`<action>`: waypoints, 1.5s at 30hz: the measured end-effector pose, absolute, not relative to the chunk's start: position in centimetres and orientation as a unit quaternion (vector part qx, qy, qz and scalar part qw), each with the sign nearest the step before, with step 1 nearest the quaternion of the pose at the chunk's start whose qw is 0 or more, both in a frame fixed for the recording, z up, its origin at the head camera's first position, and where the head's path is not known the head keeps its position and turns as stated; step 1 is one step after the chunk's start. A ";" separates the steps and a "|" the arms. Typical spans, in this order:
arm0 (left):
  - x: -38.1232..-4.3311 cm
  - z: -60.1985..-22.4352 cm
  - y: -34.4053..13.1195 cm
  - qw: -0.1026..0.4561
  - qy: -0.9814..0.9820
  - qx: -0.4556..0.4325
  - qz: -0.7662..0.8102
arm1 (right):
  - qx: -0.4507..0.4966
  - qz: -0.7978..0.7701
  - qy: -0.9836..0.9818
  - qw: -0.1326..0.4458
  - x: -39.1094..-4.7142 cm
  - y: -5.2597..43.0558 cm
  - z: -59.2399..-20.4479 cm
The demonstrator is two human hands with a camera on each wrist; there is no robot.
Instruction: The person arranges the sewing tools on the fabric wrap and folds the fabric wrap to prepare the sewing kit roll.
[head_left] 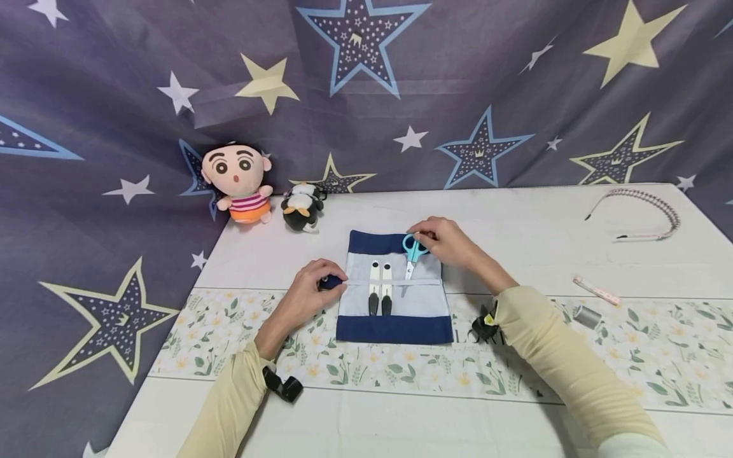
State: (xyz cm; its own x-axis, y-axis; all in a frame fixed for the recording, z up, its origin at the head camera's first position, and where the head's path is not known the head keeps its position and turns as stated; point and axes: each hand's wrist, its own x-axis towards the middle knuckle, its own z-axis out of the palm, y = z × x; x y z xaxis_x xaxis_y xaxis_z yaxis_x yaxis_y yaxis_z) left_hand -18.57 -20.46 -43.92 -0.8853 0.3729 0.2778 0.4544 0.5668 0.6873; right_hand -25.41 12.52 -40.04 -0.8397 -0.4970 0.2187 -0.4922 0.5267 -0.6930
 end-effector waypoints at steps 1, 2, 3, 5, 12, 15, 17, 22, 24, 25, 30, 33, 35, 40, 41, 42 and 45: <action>-18.6 -43.9 -20.5 0.051 -0.884 -0.234 -0.402 | -0.286 -0.395 0.873 0.005 -25.4 12.4 -40.0; -18.6 -44.0 -20.5 0.051 -0.884 -0.234 -0.402 | -0.289 -0.395 0.872 0.007 -25.4 12.3 -40.0; -18.6 -44.0 -20.5 0.051 -0.884 -0.234 -0.402 | -0.292 -0.393 0.872 0.008 -25.4 12.3 -40.0; -18.6 -44.0 -20.5 0.050 -0.884 -0.233 -0.403 | -0.297 -0.392 0.871 0.014 -25.3 12.1 -40.0; -18.6 -43.9 -20.5 0.047 -0.883 -0.231 -0.405 | -0.309 -0.383 0.870 0.029 -25.0 11.6 -40.2; -18.6 -44.0 -20.5 0.048 -0.882 -0.233 -0.408 | -0.311 -0.381 0.870 0.031 -24.9 11.5 -40.3; -18.6 -44.0 -20.5 0.049 -0.881 -0.233 -0.410 | -0.313 -0.381 0.869 0.034 -24.8 11.4 -40.4; -18.6 -44.0 -20.5 0.050 -0.882 -0.235 -0.405 | -0.316 -0.381 0.868 0.042 -24.6 11.1 -40.4; -18.6 -44.0 -20.5 0.050 -0.883 -0.235 -0.404 | -0.318 -0.378 0.868 0.045 -24.6 11.1 -40.4; -18.6 -44.0 -20.5 0.049 -0.883 -0.235 -0.404 | -0.319 -0.377 0.868 0.047 -24.5 11.0 -40.5; -18.7 -44.1 -20.5 0.045 -0.883 -0.231 -0.405 | -0.325 -0.371 0.868 0.054 -24.3 10.9 -40.6; -18.7 -44.1 -20.5 0.044 -0.883 -0.231 -0.406 | -0.329 -0.370 0.867 0.051 -24.1 10.9 -40.7; -18.7 -44.1 -20.5 0.044 -0.883 -0.230 -0.406 | -0.332 -0.370 0.866 0.049 -24.1 10.9 -40.7; -18.7 -44.1 -20.5 0.044 -0.883 -0.230 -0.406 | -0.332 -0.369 0.867 0.051 -23.9 10.9 -40.8; -18.7 -44.1 -20.5 0.044 -0.883 -0.230 -0.406 | -0.332 -0.369 0.867 0.052 -23.9 10.9 -40.8; -18.6 -44.1 -20.5 0.044 -0.883 -0.231 -0.406 | -0.331 -0.368 0.867 0.052 -23.9 10.9 -40.8; -18.6 -44.1 -20.5 0.045 -0.883 -0.231 -0.406 | -0.332 -0.369 0.867 0.052 -23.8 10.9 -40.8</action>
State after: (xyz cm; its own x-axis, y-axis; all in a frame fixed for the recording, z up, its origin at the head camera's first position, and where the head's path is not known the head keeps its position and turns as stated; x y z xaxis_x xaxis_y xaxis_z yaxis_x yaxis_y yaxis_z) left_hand -18.61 -20.47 -44.10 -0.8893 0.3713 0.2668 0.4443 0.5643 0.6958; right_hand -23.80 10.90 -40.84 -0.7739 -0.6142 0.1543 -0.5370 0.5073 -0.6740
